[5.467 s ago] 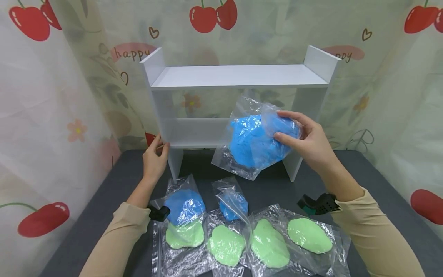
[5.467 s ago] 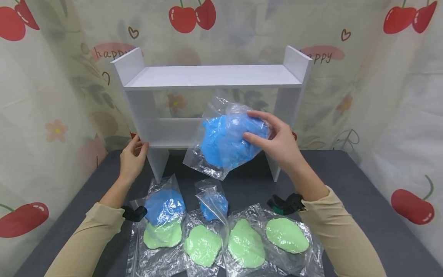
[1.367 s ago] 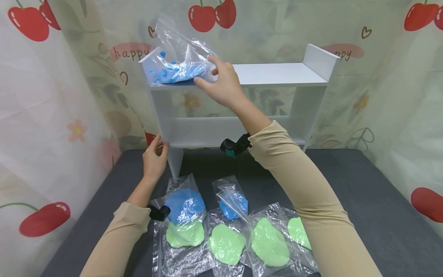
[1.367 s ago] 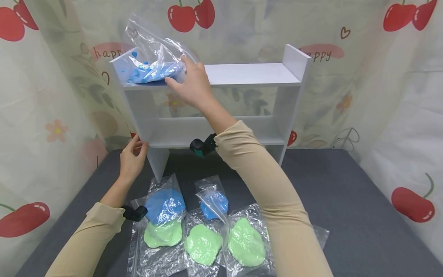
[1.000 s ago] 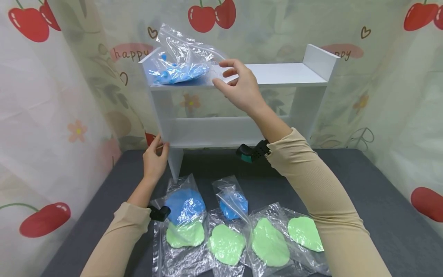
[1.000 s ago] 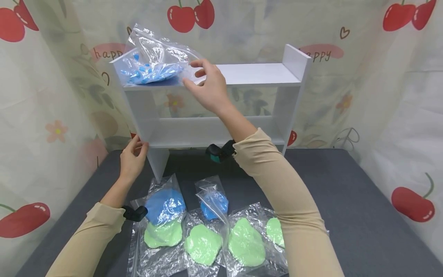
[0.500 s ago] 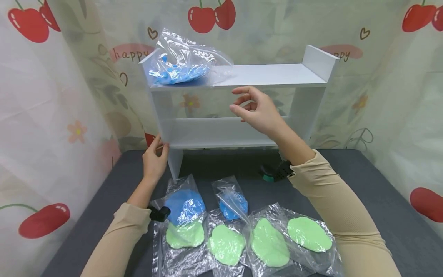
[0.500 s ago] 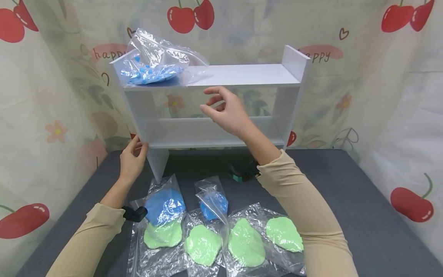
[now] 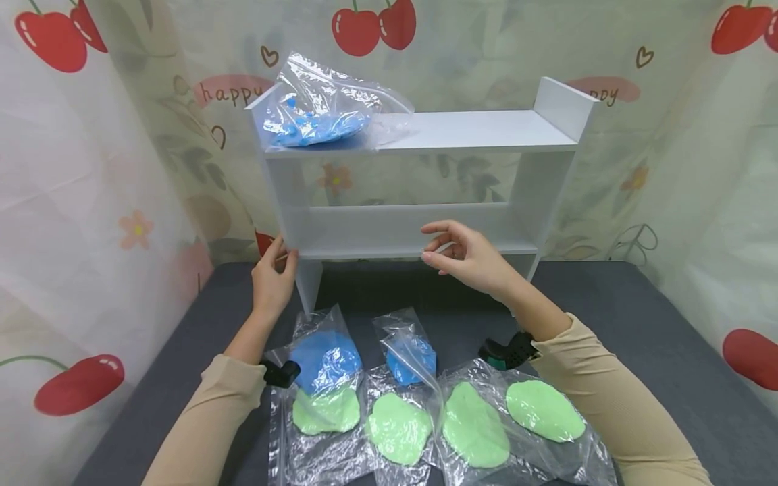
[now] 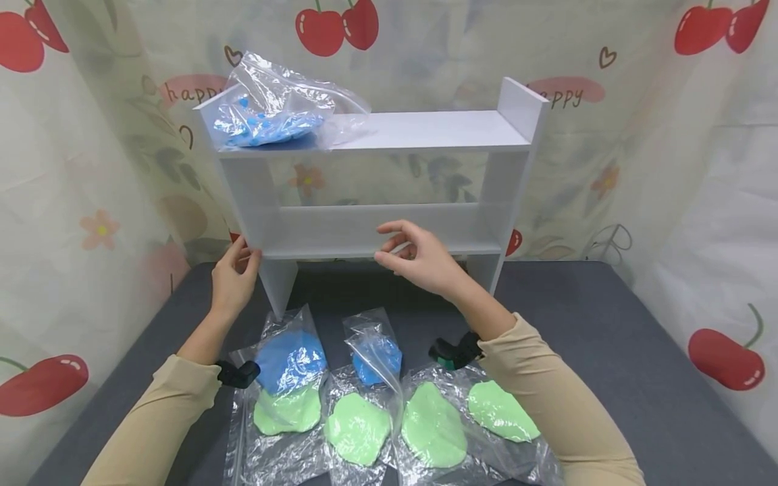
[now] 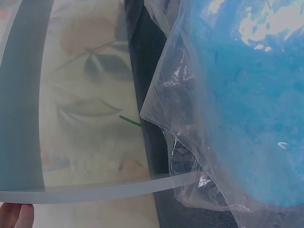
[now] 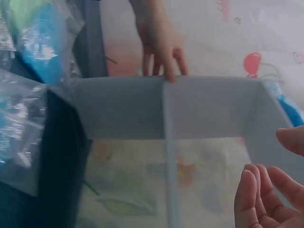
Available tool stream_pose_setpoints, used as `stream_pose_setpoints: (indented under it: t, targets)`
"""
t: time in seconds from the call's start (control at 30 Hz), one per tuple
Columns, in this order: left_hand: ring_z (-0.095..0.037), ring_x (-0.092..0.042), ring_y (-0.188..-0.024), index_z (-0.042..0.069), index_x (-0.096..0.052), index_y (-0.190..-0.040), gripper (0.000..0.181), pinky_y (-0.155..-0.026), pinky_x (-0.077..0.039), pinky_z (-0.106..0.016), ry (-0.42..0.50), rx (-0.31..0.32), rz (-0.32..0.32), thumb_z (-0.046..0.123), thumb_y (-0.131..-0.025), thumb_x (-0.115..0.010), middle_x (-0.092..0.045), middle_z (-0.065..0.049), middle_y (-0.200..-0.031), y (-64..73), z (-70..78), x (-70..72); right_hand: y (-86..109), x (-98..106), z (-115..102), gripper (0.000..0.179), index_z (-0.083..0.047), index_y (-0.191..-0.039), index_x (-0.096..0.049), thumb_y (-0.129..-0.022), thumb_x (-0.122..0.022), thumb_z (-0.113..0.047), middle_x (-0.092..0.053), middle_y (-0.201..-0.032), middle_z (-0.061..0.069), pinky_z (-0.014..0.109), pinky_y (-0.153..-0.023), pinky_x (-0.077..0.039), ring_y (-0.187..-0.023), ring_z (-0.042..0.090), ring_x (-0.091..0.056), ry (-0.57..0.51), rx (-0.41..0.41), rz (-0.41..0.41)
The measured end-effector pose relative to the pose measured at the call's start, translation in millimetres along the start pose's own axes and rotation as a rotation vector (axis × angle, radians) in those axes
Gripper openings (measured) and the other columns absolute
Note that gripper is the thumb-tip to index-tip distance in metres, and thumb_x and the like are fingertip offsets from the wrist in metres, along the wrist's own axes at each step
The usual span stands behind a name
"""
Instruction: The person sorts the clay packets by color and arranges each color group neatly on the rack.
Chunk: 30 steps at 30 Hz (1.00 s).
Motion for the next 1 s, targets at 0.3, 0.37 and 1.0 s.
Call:
stream_pose_setpoints:
  t: [0.3, 0.37, 1.0]
  targets:
    - [-0.034, -0.062, -0.109, 0.016, -0.041, -0.142, 0.047, -0.077, -0.051, -0.046, -0.008, -0.009, 0.009, 0.017, -0.096, -0.051, -0.061, -0.019, -0.123, 0.4, 0.7, -0.1, 23.1, -24.6, 53.3, 0.049, -0.009, -0.135, -0.044, -0.09, -0.062, -0.02, -0.058, -0.109, 0.014, 0.034, -0.08, -0.053, -0.085, 0.012, -0.063, -0.032, -0.086, -0.094]
    - [-0.034, -0.062, -0.108, 0.016, -0.042, -0.142, 0.047, -0.076, -0.051, -0.044, -0.011, -0.014, 0.014, 0.017, -0.096, -0.051, -0.061, -0.019, -0.122, 0.0, 0.5, -0.1, 28.0, -29.6, 63.1, 0.051, -0.008, -0.135, -0.044, -0.09, -0.062, -0.021, -0.056, -0.111, 0.017, 0.035, -0.081, -0.052, -0.087, 0.014, -0.062, -0.03, -0.1, -0.112]
    - [-0.034, -0.063, -0.107, 0.018, -0.042, -0.142, 0.047, -0.076, -0.052, -0.039, 0.006, -0.029, 0.021, 0.017, -0.096, -0.051, -0.062, -0.02, -0.121, 0.5, 1.0, 0.3, 58.9, -65.7, 116.8, 0.077, -0.012, -0.143, -0.031, -0.082, -0.07, -0.039, -0.038, -0.136, 0.026, 0.041, -0.084, -0.051, -0.116, 0.034, -0.052, -0.028, -0.295, -0.26]
Point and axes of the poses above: each hand's wrist, its own y-axis away from the middle knuckle, its own x-axis out of the back of the hand, z = x × y, the point moved 4 cm from there along -y, towards the middle knuckle
